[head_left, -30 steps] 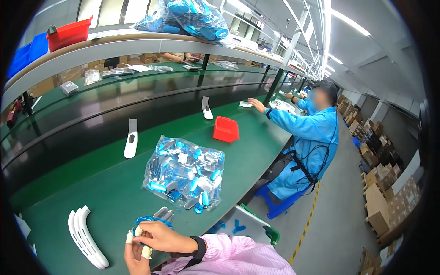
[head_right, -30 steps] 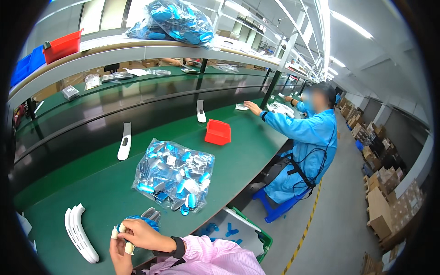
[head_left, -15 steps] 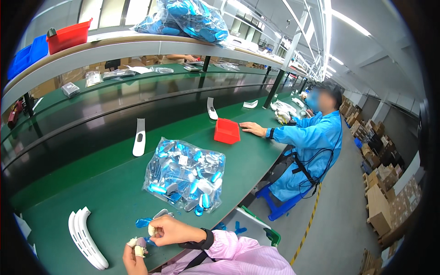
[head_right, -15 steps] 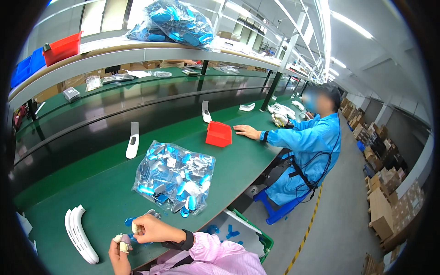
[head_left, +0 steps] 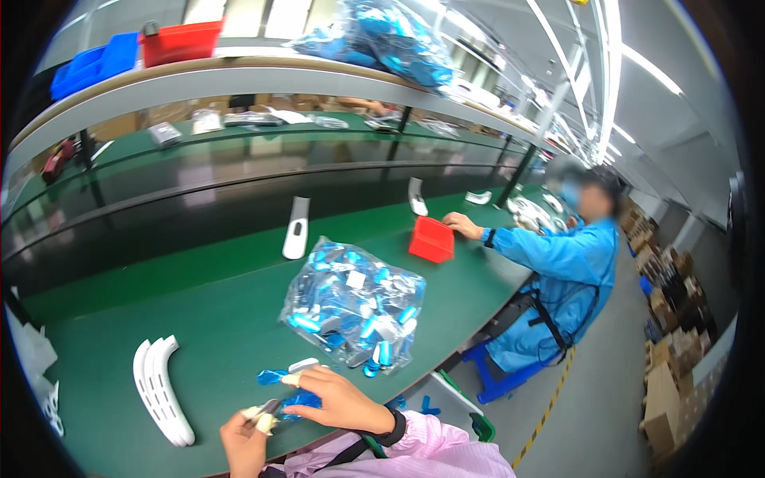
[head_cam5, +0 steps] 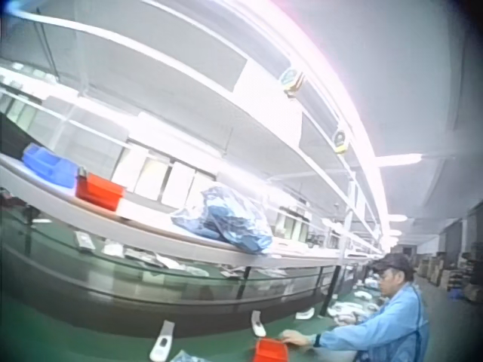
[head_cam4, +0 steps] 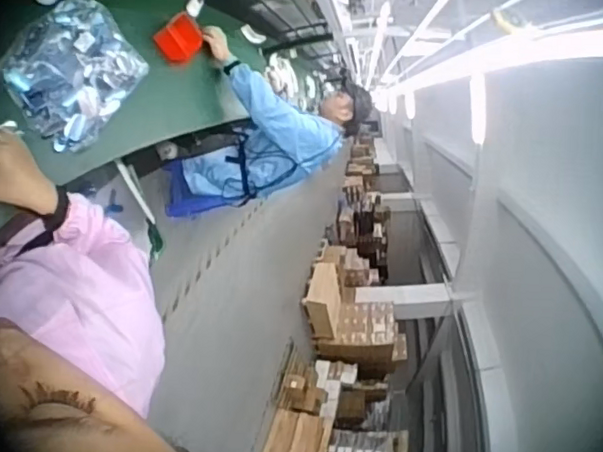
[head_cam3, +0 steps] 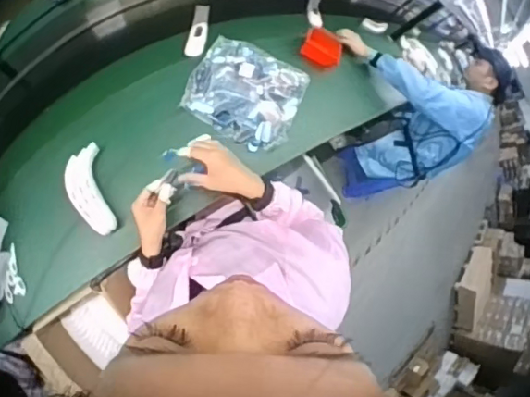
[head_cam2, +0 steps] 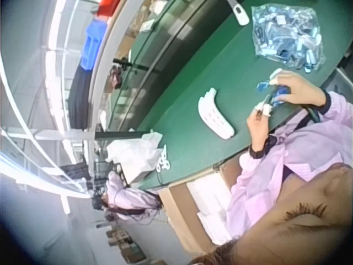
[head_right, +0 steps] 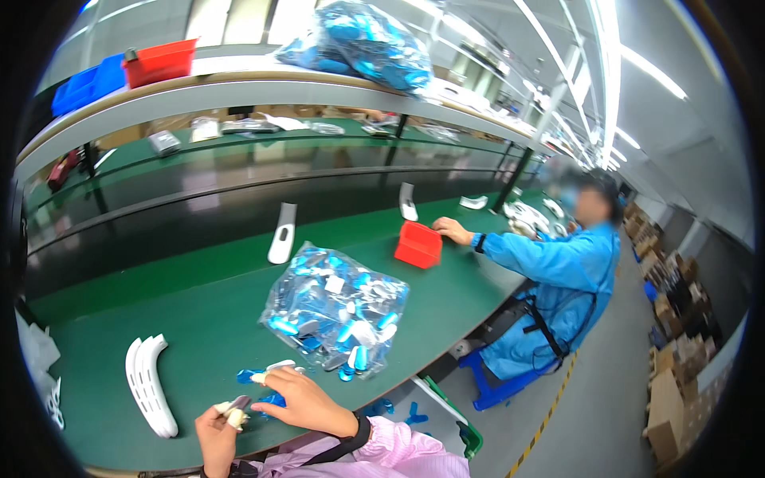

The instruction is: Assemble electronic or plastic component housings on a factory manufacturing conveyor belt line.

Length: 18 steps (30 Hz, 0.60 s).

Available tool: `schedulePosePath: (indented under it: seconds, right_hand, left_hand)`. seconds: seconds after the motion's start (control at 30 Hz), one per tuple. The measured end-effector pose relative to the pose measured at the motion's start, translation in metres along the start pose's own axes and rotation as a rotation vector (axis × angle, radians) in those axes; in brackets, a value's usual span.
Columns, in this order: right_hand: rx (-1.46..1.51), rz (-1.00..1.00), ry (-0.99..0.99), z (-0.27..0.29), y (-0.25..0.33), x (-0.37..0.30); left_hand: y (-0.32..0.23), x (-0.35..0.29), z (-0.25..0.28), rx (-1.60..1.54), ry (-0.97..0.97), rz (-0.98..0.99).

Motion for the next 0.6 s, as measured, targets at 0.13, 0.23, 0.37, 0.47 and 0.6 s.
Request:
schedulePosePath:
  seconds: [0.13,0.23,0.37,0.47,0.6]
  right_hand:
    - [0.724,-0.188,0.050,-0.036,-0.032,0.004]
    - [0.978,-0.328,0.185,-0.045,-0.033,0.006]
    - [1.108,-0.354,0.278,-0.052,-0.027,0.010]
    - [1.274,-0.390,0.294,-0.062,-0.023,0.010]
    - [1.592,-0.450,0.498,-0.092,-0.017,0.000]
  left_hand:
    - [-0.018,-0.004,-0.019,-0.162,0.163,0.036]
    - [-0.022,-0.008,-0.009,-0.127,0.195,0.065]
    - [-0.019,-0.011,0.008,-0.203,0.170,0.049]
    - [-0.017,-0.015,0.012,-0.205,0.117,-0.007]
    - [-0.052,-0.028,-0.007,-0.066,0.244,-0.092]
Point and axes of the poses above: each hand's wrist, its own x-axis towards the middle knuckle, its own z-axis out of the back of the hand, y = z × x, the point moved 7 cm from there along x, towards the middle knuckle
